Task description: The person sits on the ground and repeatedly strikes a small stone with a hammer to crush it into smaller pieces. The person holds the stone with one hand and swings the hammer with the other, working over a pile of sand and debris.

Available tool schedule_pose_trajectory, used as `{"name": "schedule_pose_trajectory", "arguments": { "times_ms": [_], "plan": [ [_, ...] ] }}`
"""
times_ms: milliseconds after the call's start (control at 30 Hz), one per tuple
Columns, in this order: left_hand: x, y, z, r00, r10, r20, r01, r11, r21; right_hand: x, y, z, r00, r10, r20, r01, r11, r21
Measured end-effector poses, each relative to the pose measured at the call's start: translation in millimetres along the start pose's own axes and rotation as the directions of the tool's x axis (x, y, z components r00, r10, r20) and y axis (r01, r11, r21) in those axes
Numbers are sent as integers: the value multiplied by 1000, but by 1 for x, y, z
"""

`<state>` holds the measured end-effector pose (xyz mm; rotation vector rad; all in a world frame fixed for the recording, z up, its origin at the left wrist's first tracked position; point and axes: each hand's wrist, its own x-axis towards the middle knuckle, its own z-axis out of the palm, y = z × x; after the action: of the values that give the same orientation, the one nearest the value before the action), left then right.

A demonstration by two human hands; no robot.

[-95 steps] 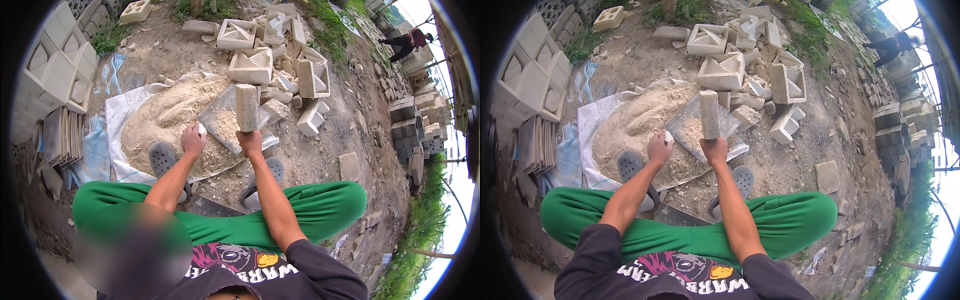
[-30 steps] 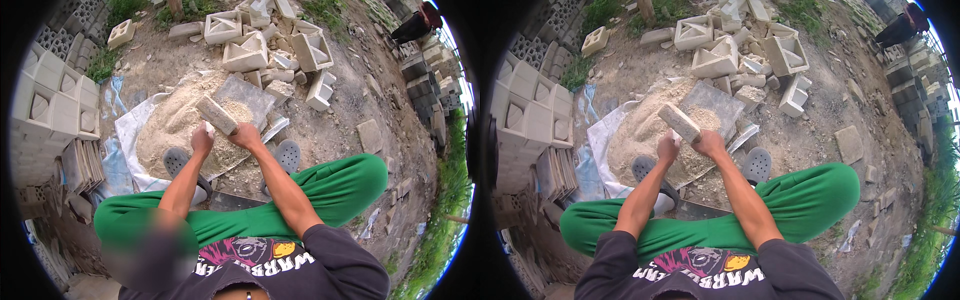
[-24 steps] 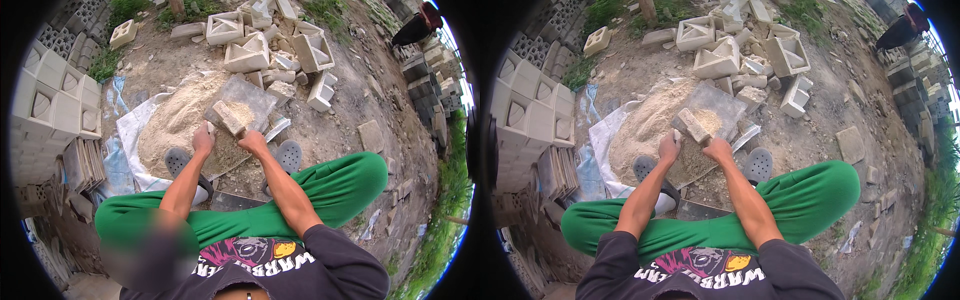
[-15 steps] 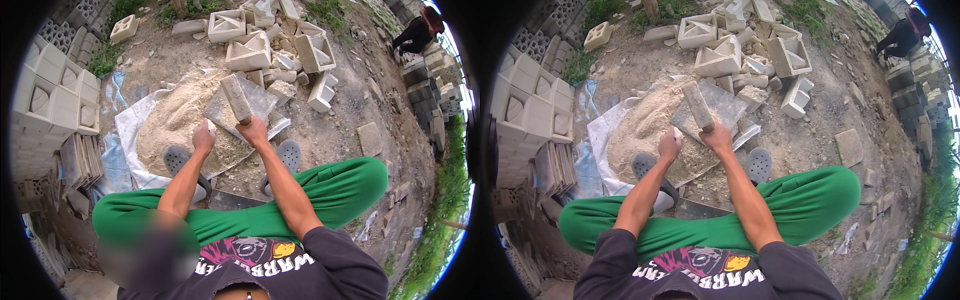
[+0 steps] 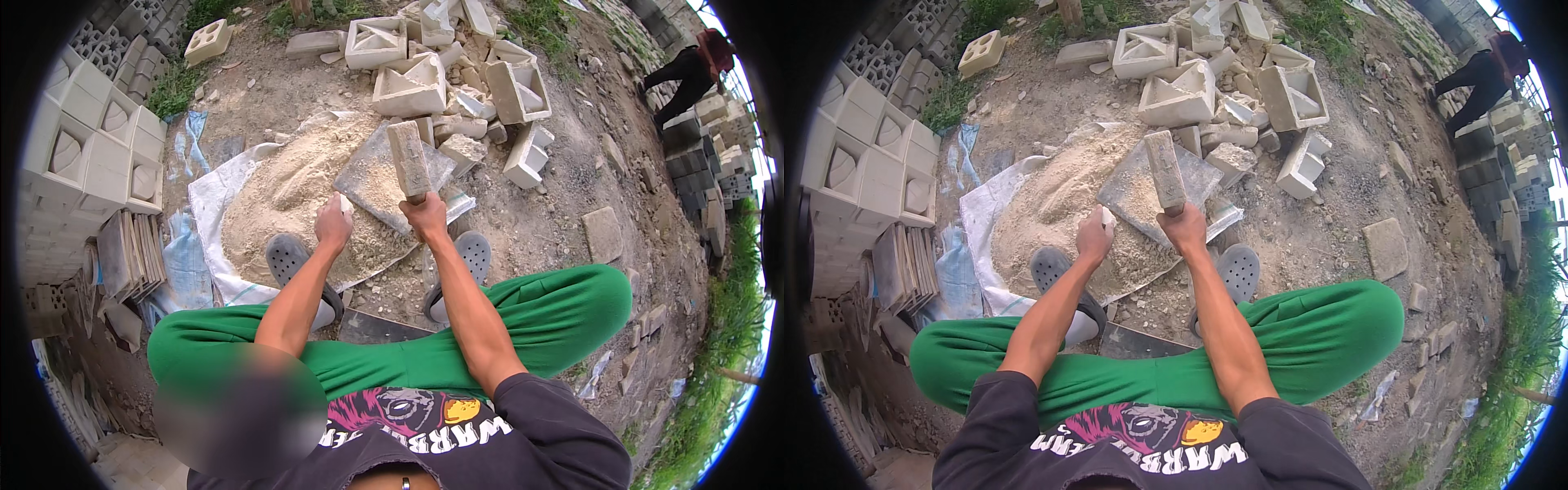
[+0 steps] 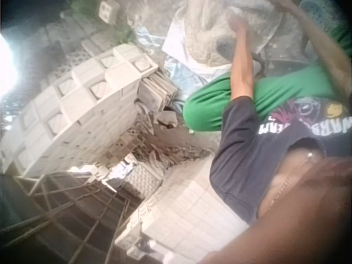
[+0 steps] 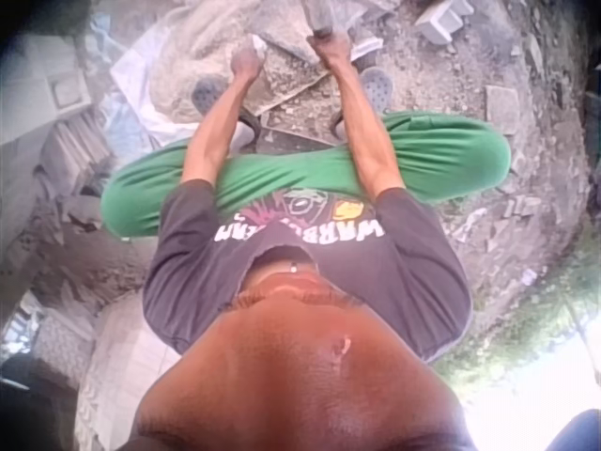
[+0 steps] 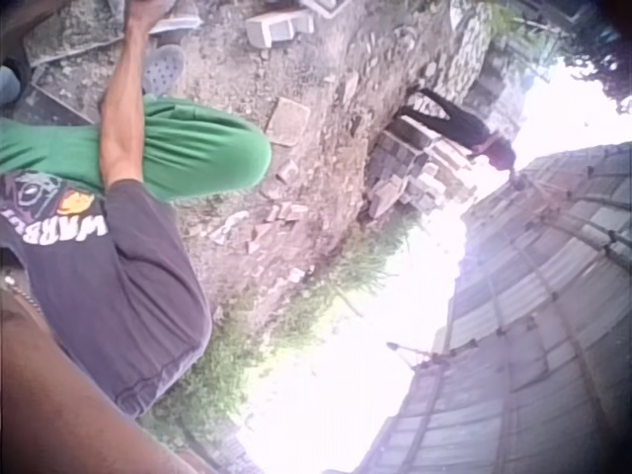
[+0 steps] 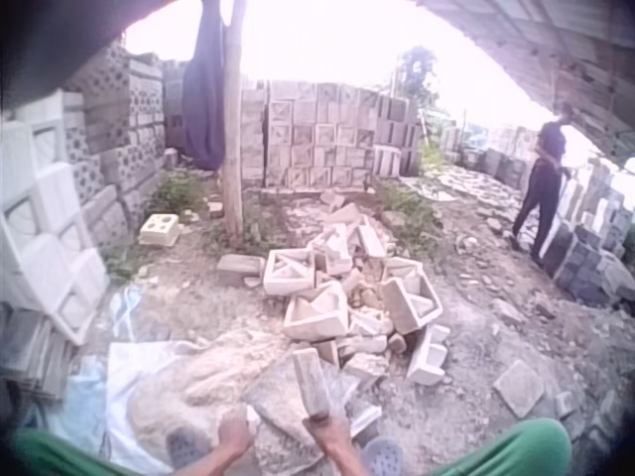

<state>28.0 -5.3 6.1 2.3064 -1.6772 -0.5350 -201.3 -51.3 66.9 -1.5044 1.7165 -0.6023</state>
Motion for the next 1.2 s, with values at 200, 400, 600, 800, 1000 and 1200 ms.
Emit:
{"name": "schedule_pose_trajectory", "arguments": {
  "times_ms": [200, 400, 600, 800, 1000, 1200],
  "plan": [
    [-1, -2, 0, 1000, 21, -6, -21, 1000, -13, -6, 54, 26, 967, 218, 133, -195, 967, -164],
    [1, -15, 15, 991, 111, -76, -113, 993, -19, -1, 65, 31, 894, 331, 301, -396, 899, 187],
    [-18, 7, 5, 999, -27, -19, 25, 995, -101, -8, 55, 22, 824, 374, 427, -535, 762, 366],
    [-20, 3, -3, 1000, 21, -5, -21, 998, -62, -11, 59, 29, 863, 358, 357, -480, 804, 352],
    [-18, -21, 4, 990, 30, -135, -67, 957, -283, -14, 54, 27, 867, 313, 386, -460, 802, 382],
    [6, 29, -10, 980, 93, -174, -149, 927, -344, -11, 60, 30, 878, 302, 373, -446, 800, 402]
  ]
}}
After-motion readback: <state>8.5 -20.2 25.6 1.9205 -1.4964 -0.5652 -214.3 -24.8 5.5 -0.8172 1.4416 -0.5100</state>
